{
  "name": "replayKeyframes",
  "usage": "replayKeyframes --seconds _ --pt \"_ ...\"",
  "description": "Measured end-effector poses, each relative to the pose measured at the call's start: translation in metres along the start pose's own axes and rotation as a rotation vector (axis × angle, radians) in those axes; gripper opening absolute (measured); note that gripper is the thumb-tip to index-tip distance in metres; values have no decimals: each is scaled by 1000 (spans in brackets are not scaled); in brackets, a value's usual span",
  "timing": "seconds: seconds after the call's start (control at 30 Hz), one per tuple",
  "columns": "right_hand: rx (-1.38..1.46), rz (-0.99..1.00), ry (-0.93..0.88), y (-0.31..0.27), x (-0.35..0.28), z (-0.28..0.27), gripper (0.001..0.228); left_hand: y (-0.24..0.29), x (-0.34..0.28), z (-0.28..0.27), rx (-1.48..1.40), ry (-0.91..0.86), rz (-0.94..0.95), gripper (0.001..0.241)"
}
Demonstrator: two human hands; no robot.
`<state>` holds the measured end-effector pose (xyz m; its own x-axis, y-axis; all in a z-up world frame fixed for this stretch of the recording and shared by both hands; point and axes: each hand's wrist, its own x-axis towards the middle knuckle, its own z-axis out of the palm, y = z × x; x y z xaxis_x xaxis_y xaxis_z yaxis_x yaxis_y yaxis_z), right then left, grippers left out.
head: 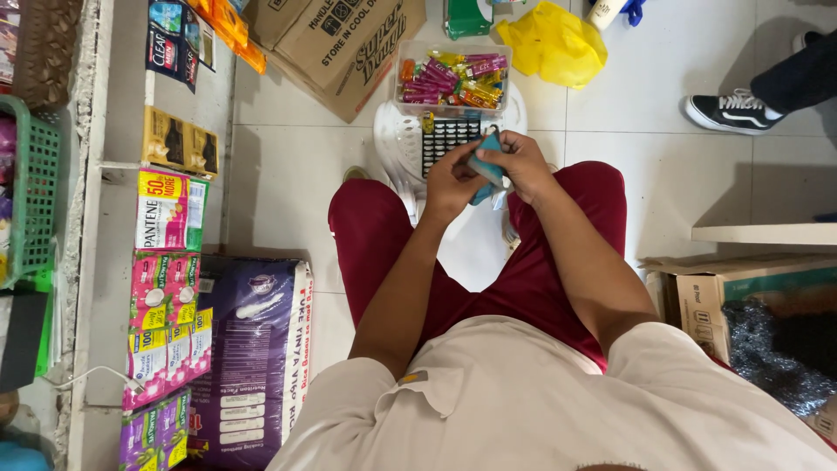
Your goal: Arranging and organizing lighters into a plastic display grid.
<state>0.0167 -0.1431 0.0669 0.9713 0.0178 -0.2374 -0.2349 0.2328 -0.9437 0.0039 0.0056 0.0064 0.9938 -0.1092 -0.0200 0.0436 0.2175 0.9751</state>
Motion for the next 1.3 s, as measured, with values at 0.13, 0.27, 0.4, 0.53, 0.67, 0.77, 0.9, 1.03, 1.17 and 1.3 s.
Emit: replayKeyframes --seconds 0.13,0.27,0.4,0.53,0.67,0.77,0.9,1.03,1.17,1.3 --pt "20 46 48 -9 -7 6 25 -14 1 -2 43 -25 -28 65" --pt "94 66 36 -20 -9 10 21 -16 5 -4 -70 -2 -30 72" --pt "44 4 -67 -7 -4 4 21 -10 3 -7 -60 6 -19 68" --pt "49 -5 -65 -11 -8 7 21 -10 1 -6 -58 4 -10 68" --pt "153 61 6 -11 -8 8 19 -17 5 -6 -49 9 -23 68" --pt "108 36 -25 -7 -6 5 18 -16 4 -6 -35 11 -14 68" --pt "46 -3 -43 -6 -6 5 22 -22 6 -7 -46 -1 -15 69" --pt "120 58 15 -10 -8 7 23 -18 4 -5 -54 -8 -42 69" --pt "76 29 -9 -11 -10 8 19 -19 5 -6 -40 -9 -26 69" --pt "16 -27 -51 -9 -11 8 25 -14 4 -7 -39 -13 -31 71"
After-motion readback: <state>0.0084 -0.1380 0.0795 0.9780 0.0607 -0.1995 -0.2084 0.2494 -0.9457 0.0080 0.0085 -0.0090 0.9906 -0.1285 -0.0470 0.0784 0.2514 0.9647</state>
